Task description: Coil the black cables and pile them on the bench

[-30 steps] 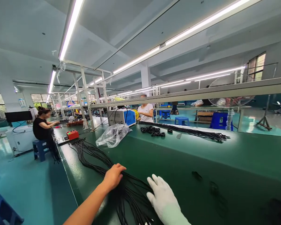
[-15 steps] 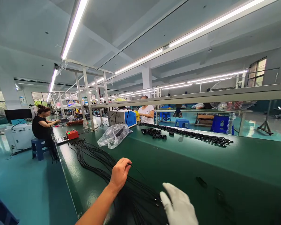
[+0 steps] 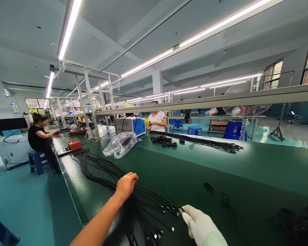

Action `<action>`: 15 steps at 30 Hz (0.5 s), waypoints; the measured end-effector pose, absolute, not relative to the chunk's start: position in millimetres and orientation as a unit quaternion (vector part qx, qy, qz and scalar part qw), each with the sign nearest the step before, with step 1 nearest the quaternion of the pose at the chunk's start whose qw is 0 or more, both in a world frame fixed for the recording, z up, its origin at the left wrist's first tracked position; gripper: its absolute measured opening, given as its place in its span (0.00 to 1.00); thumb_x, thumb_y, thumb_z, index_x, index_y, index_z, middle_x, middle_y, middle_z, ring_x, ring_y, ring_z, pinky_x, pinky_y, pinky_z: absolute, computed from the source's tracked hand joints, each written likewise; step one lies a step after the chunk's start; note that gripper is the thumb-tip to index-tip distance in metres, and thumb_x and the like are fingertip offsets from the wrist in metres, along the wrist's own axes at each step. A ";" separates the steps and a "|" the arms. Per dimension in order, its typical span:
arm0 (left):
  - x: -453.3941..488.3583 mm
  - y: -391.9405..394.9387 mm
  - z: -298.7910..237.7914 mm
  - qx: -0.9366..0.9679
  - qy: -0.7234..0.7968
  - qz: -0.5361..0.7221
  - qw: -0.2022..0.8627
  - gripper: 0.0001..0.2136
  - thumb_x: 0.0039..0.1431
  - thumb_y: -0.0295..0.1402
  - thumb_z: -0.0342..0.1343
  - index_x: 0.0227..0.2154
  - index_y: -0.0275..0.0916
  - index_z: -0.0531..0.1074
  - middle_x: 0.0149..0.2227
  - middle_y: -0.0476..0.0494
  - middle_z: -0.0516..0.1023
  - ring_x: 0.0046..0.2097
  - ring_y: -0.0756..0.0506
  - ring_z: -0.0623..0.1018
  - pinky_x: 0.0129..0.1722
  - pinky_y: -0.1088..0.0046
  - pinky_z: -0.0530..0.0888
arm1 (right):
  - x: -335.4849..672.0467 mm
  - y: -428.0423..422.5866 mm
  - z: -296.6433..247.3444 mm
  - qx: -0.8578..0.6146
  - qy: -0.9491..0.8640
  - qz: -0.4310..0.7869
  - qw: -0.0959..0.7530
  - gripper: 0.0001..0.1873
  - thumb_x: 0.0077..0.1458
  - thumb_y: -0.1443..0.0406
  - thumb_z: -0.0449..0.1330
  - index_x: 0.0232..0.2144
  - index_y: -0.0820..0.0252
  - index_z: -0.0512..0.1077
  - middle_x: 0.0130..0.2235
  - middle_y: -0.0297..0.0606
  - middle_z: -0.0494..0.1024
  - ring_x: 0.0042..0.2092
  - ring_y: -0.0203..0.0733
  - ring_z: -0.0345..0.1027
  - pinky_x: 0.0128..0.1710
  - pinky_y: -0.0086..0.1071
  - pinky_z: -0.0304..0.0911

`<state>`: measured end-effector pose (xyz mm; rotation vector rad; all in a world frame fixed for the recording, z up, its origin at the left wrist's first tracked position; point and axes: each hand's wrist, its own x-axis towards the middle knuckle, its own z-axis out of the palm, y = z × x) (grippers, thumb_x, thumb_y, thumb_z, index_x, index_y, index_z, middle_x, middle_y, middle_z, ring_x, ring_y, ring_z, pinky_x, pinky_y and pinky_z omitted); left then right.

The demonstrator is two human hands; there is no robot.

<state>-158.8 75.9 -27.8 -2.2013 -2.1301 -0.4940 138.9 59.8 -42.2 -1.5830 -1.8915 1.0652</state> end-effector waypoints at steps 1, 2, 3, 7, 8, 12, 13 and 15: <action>-171.6 76.4 -27.3 -0.712 -0.690 -0.131 0.023 0.12 0.63 0.36 0.53 0.47 0.37 0.69 0.48 0.41 0.72 0.45 0.44 0.75 0.44 0.60 0.74 | 141.0 62.3 -46.9 -0.584 -0.686 0.375 0.218 0.27 0.51 0.53 0.47 0.47 0.59 0.73 0.20 0.36 0.74 0.25 0.44 0.70 0.31 0.35 0.64; -182.5 77.3 -27.4 -0.719 -0.687 -0.104 0.023 0.12 0.63 0.36 0.53 0.47 0.37 0.69 0.48 0.41 0.72 0.45 0.44 0.75 0.44 0.60 0.74 | 142.9 63.6 -52.1 -0.590 -0.690 0.361 0.213 0.26 0.50 0.54 0.48 0.45 0.58 0.74 0.23 0.37 0.77 0.27 0.45 0.71 0.30 0.36 0.65; -191.0 78.6 -28.2 -0.730 -0.679 -0.079 0.023 0.13 0.63 0.36 0.53 0.48 0.37 0.68 0.49 0.41 0.72 0.45 0.44 0.75 0.44 0.60 0.74 | 144.5 63.8 -56.9 -0.592 -0.697 0.347 0.208 0.24 0.50 0.55 0.48 0.43 0.56 0.76 0.27 0.39 0.79 0.29 0.46 0.73 0.32 0.36 0.66; -204.2 86.0 -32.9 -0.765 -0.643 -0.032 0.031 0.13 0.63 0.36 0.53 0.48 0.37 0.68 0.49 0.41 0.72 0.45 0.44 0.75 0.43 0.60 0.74 | 150.0 58.6 -62.4 -0.590 -0.731 0.282 0.194 0.20 0.47 0.57 0.53 0.39 0.53 0.77 0.42 0.42 0.79 0.49 0.53 0.69 0.50 0.39 0.62; -204.5 87.1 -33.0 -0.765 -0.642 -0.039 0.042 0.13 0.63 0.36 0.53 0.48 0.37 0.68 0.48 0.41 0.72 0.45 0.44 0.75 0.43 0.61 0.74 | 151.3 56.8 -59.5 -0.597 -0.734 0.263 0.189 0.22 0.47 0.57 0.53 0.43 0.54 0.76 0.47 0.43 0.77 0.53 0.55 0.65 0.54 0.42 0.59; -201.3 83.4 -25.0 -0.737 -0.652 -0.134 0.118 0.11 0.63 0.36 0.52 0.46 0.37 0.69 0.47 0.42 0.73 0.44 0.45 0.75 0.43 0.61 0.74 | 155.0 50.3 -41.1 -0.644 -0.733 0.187 0.115 0.32 0.52 0.54 0.45 0.56 0.61 0.66 0.58 0.44 0.66 0.59 0.57 0.58 0.58 0.50 0.53; -199.6 80.7 -21.2 -0.730 -0.650 -0.162 0.134 0.09 0.63 0.35 0.53 0.43 0.37 0.70 0.44 0.44 0.74 0.42 0.45 0.75 0.42 0.62 0.74 | 156.1 49.1 -37.6 -0.647 -0.736 0.173 0.101 0.32 0.53 0.54 0.43 0.56 0.61 0.65 0.59 0.44 0.65 0.59 0.55 0.58 0.58 0.49 0.53; -195.6 74.5 -11.0 -0.714 -0.644 -0.222 0.164 0.06 0.63 0.31 0.52 0.38 0.38 0.72 0.38 0.46 0.75 0.40 0.46 0.74 0.40 0.67 0.73 | 160.7 47.9 -34.8 -0.641 -0.742 0.156 0.119 0.32 0.53 0.54 0.43 0.55 0.60 0.66 0.58 0.43 0.65 0.58 0.53 0.59 0.58 0.48 0.55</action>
